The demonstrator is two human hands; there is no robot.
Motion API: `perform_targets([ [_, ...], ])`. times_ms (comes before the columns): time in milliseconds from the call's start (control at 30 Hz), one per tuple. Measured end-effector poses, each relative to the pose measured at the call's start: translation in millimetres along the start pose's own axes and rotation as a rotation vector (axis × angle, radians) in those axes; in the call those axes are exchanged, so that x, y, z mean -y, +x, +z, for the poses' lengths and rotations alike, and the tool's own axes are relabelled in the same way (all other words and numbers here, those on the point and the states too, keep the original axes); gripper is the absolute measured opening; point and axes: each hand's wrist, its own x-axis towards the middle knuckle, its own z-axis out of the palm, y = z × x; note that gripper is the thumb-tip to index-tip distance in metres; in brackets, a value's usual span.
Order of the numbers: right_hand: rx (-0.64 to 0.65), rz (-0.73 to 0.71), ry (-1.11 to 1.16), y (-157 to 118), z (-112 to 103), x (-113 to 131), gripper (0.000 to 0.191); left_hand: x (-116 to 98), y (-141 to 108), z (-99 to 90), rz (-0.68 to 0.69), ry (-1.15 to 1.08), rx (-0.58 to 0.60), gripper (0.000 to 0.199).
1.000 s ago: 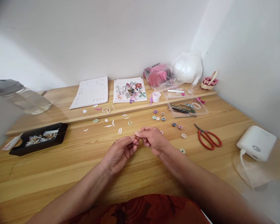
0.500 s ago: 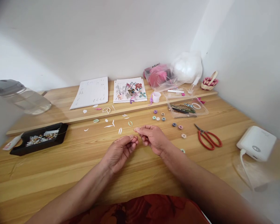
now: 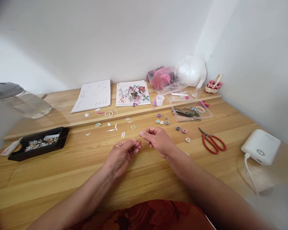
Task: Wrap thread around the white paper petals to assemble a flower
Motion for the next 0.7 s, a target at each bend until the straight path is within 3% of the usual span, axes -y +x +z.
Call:
perform_targets([
  [167, -0.043, -0.065, -0.058, 2.7, -2.6, -0.3, 0.041, 1.6, 0.6, -2.6, -0.01, 0.058, -0.023, 0.023],
  [400, 0.016, 0.045, -0.056, 1.7, -3.7, 1.2, 0.045, 1.4, 1.3, -2.9, -0.013, 0.061, -0.038, 0.021],
  [700, -0.014, 0.018, 0.035, -0.8, 4.8, -4.3, 0.036, -1.4, 0.0, -2.4, -0.093, -0.007, 0.031, 0.009],
])
